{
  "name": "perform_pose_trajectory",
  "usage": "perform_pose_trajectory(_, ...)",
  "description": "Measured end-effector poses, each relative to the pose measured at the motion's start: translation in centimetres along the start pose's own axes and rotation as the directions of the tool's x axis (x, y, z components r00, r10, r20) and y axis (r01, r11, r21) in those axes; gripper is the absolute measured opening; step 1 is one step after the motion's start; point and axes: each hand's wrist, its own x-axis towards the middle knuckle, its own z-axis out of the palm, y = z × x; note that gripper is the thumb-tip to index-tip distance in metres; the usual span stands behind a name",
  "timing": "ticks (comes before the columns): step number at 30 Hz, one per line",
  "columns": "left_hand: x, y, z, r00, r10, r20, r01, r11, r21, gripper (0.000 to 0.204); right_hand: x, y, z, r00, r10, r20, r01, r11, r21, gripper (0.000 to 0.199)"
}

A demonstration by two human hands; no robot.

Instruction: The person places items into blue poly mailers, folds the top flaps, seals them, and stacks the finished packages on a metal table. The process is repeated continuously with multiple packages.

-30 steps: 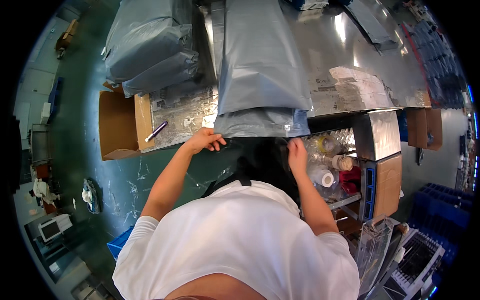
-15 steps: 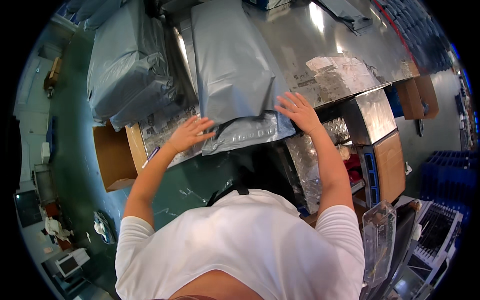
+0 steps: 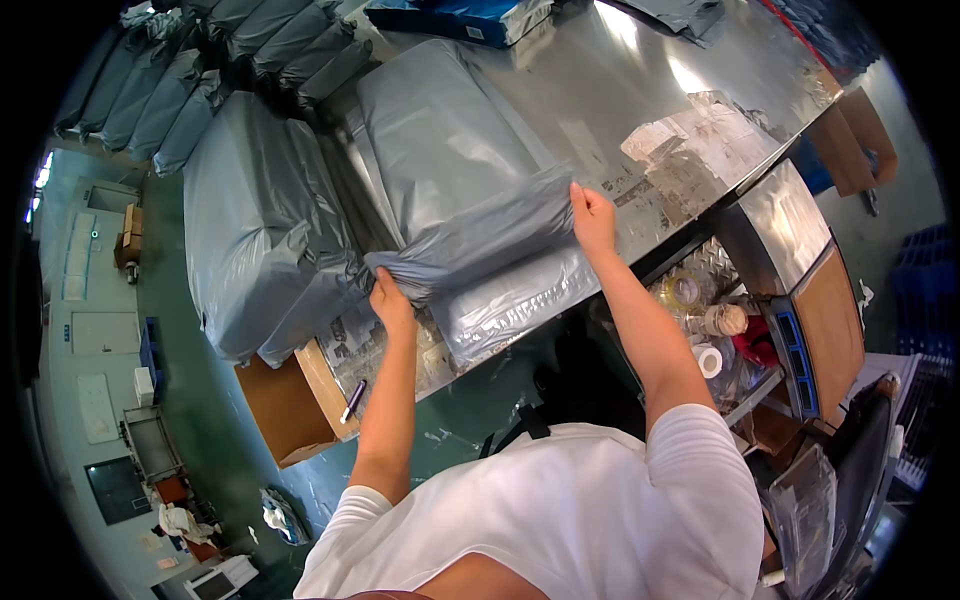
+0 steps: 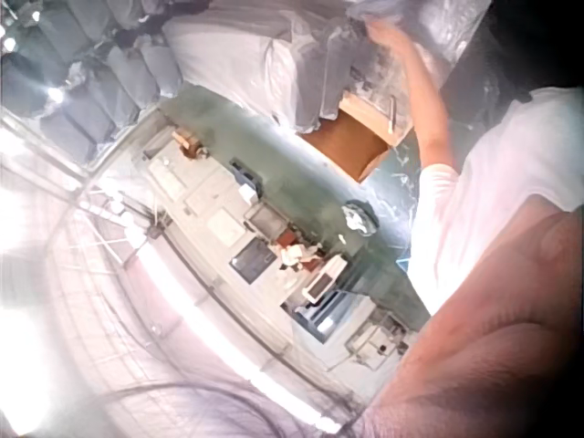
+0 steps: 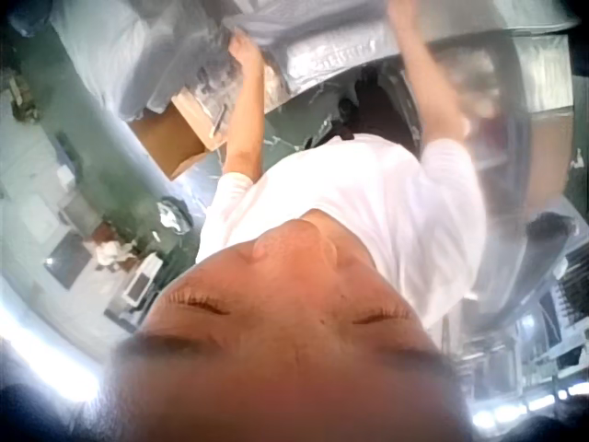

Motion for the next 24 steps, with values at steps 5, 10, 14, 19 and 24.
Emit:
perform_pose_trajectory(5, 2.0, -5.2, 2.0, 0.911, -0.344, 0.226, 0.354, 0.935, -0.006, 0.044, 0.4, 3.0, 1.6, 0.974, 0.193, 0.119, -0.135, 0.915, -0.379, 0.041)
perform_pose_trajectory(10, 2.6, -4.3, 3.0, 0.848, -0.398, 0.349, 0.372, 0.917, 0.143, 0.033, 3.0, 4.1, 1.6, 0.872, 0.255, 0.418, -0.045, 0.892, -0.450, 0.026)
perform_pose_trajectory(14, 4.9, -3.2, 3.3, 0.950, -0.087, 0.299, 0.013, 0.970, 0.241, 0.016, 5.7, 3.8, 2.8, 0.918, 0.103, 0.383, -0.028, 0.980, -0.196, 0.031)
perform_pose_trajectory(19, 5.4, -1.6, 6.9, 0.755, -0.463, 0.465, 0.652, 0.453, -0.607, 0.043, 6.1, 2.7, 7.5, 0.832, 0.302, 0.466, -0.477, 0.819, 0.320, 0.049)
perform_pose_trajectory(24, 6.3, 9.6, 5.0, 0.748, -0.492, 0.446, 0.648, 0.688, -0.327, 0.061, 5.5, -5.7, 4.3, 0.570, 0.521, 0.635, -0.815, 0.459, 0.355, 0.059)
